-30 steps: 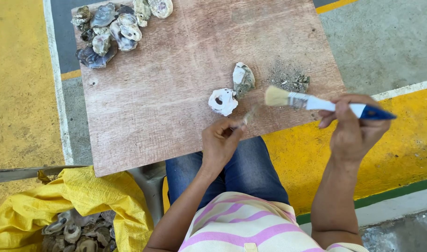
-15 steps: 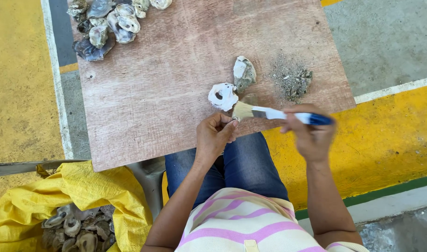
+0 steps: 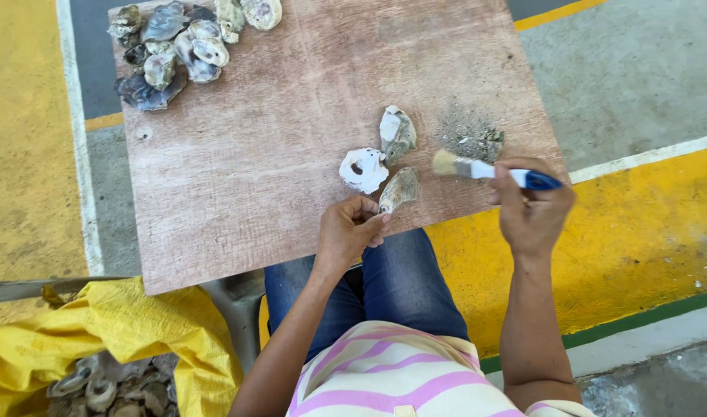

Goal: Cleaning empty oyster shells with a brush on a wooden board.

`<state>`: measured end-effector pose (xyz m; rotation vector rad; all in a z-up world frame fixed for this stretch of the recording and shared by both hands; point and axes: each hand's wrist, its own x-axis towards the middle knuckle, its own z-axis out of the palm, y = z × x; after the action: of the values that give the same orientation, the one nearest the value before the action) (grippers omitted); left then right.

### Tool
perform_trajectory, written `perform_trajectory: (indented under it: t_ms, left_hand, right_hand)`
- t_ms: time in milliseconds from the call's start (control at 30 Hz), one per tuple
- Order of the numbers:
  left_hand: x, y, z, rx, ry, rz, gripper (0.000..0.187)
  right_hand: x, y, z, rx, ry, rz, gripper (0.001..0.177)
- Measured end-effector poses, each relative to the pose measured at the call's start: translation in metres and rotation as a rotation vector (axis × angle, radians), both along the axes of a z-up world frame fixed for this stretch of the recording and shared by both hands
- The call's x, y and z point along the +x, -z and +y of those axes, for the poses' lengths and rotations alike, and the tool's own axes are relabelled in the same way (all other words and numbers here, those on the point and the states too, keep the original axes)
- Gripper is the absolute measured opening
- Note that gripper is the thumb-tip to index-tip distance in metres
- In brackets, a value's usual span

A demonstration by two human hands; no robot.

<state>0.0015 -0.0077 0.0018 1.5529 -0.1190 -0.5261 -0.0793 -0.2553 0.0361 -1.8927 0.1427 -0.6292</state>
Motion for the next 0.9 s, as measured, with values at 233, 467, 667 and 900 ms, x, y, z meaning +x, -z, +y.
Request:
perform_trajectory:
  t_ms: [233, 467, 667, 900]
  left_hand:
    - [0.003, 0.007, 0.001, 0.043, 0.077, -0.054, 0.013]
    - [-0.001, 0.006, 0.000, 0.097, 0.106, -0.135, 0.016]
    - [-0.001, 0.000, 0.000, 0.197, 0.086, -0.129, 0.014]
    - [0.000, 0.001, -0.001, 0.164, 0.078, -0.150, 0.015]
  right_hand:
    - [-0.004, 0.001, 0.010, 0.166, -0.064, -0.169, 0.009]
    - [-0.001, -0.012, -0.004, 0.157, 0.117, -0.245, 0.008]
    - [-0.008, -0.009, -0.011, -0.035, 0.040, 0.127, 0.009]
    - [-0.006, -0.014, 0.002, 0.204, -0.096, -0.130, 0.009]
